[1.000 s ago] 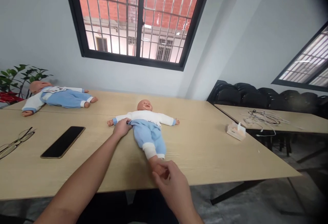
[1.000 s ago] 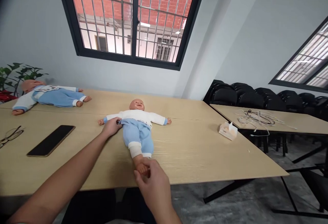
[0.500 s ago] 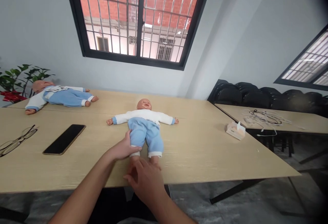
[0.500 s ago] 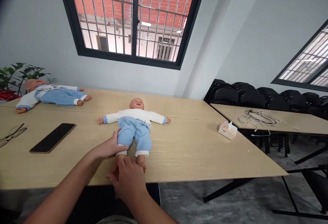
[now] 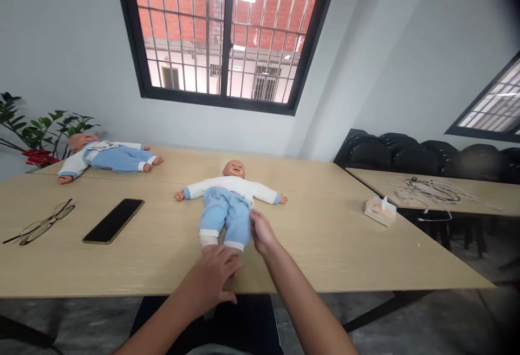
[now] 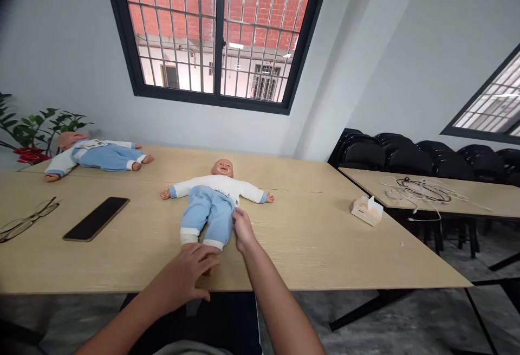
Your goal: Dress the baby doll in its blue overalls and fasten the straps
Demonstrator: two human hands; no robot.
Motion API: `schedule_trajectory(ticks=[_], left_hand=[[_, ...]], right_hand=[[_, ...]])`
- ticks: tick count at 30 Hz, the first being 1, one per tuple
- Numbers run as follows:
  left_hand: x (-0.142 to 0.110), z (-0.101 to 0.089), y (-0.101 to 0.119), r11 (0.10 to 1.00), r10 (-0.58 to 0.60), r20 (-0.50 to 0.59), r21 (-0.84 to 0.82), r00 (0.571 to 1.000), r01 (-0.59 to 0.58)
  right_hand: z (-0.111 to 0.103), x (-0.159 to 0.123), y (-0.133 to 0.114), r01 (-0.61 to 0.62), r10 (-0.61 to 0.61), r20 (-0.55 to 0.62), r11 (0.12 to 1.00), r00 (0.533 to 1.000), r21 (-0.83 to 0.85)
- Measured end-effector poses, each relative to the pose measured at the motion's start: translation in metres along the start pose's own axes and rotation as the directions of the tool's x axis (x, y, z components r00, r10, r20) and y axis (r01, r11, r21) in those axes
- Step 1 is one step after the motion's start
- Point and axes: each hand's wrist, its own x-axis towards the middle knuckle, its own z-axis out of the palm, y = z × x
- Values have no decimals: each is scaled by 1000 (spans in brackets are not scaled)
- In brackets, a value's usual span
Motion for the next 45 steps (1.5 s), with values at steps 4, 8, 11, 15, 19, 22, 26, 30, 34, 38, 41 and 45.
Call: schedule_trajectory(ticks=[4, 8, 11, 15, 19, 22, 26, 30, 34, 38, 41, 45], left_hand=[[-7, 14, -12, 993, 87, 9, 76, 996, -87], [-15, 6, -31, 993, 116, -44, -9, 992, -117], [-25, -3, -43, 979, 43, -141, -190, 989, -69], [-45, -11, -59, 891, -172, -262, -452, 950, 37], [-61, -16, -67, 760, -364, -277, -640, 889, 112], [-69, -20, -68, 719, -394, -262, -685, 881, 118], [-77, -28, -65, 734, -362, -245, -670, 899, 113], [-77, -31, -59, 755, -305, -226, -649, 925, 90], [-75, -27, -53, 780, -260, -225, -622, 939, 67], [-74, -26, -50, 792, -233, -234, -608, 944, 45], [-75, -27, -51, 786, -224, -225, -617, 948, 39], [-78, -29, -53, 789, -207, -209, -613, 956, 36]], right_hand=[[-11, 1, 3, -73, 62, 110, 992, 992, 99], [-21, 5, 7, -81, 62, 145, 988, 987, 129], [-29, 9, 10, -57, 37, 144, 989, 989, 135], [-43, 14, 12, -1, -4, 152, 1000, 988, 29], [-50, 15, 7, 139, -91, 151, 927, 984, -347], [-52, 24, -1, 209, -205, 81, 740, 975, -639], [-56, 43, -14, 133, -234, -35, 663, 972, -737], [-49, 34, -15, 145, -347, -115, 640, 931, -755], [-34, -5, 2, 265, -387, -69, 739, 920, -619], [-33, -20, 12, 226, -217, 78, 828, 973, -513], [-43, -4, 7, 183, -194, 45, 788, 980, -589], [-54, 25, -9, 57, -208, -84, 594, 974, -803]])
